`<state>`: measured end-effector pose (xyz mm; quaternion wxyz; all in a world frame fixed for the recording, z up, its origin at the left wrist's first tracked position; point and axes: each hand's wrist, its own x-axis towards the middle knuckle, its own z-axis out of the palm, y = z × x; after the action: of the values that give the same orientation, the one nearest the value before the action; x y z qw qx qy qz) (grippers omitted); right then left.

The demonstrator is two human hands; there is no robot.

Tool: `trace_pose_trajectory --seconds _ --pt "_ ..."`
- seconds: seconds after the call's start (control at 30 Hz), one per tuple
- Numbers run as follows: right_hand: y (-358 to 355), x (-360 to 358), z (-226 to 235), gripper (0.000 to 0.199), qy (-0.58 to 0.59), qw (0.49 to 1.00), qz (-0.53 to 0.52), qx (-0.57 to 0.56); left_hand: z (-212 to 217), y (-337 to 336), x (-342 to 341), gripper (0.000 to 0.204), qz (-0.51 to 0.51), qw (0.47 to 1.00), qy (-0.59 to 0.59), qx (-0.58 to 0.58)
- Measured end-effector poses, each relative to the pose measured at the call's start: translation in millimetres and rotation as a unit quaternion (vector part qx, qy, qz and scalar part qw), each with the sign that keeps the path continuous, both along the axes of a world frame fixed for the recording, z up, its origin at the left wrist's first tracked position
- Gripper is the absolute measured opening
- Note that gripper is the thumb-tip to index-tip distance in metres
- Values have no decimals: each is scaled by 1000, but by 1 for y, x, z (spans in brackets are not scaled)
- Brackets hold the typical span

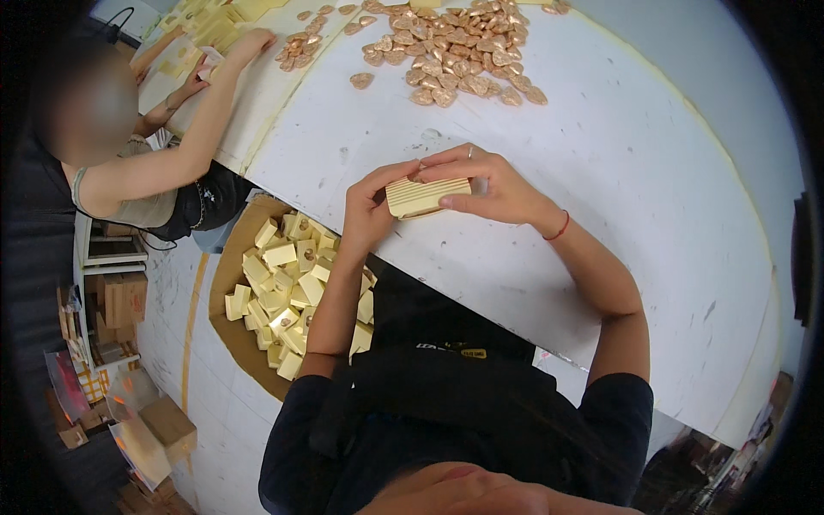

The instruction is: The person places heart-shaped metallic pieces into small rectangular boxes, closes the boxes, and sets them aside. The process is repeated continuously with multiple boxes and pieces on the table.

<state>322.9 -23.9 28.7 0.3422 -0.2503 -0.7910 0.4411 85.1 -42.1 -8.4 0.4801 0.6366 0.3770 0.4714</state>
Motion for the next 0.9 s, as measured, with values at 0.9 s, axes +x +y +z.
trace_pose_trajectory --seconds 0.9 --pt "12 37 13 12 -139 986 74 -50 3 -18 -12 24 -17 945 218 245"
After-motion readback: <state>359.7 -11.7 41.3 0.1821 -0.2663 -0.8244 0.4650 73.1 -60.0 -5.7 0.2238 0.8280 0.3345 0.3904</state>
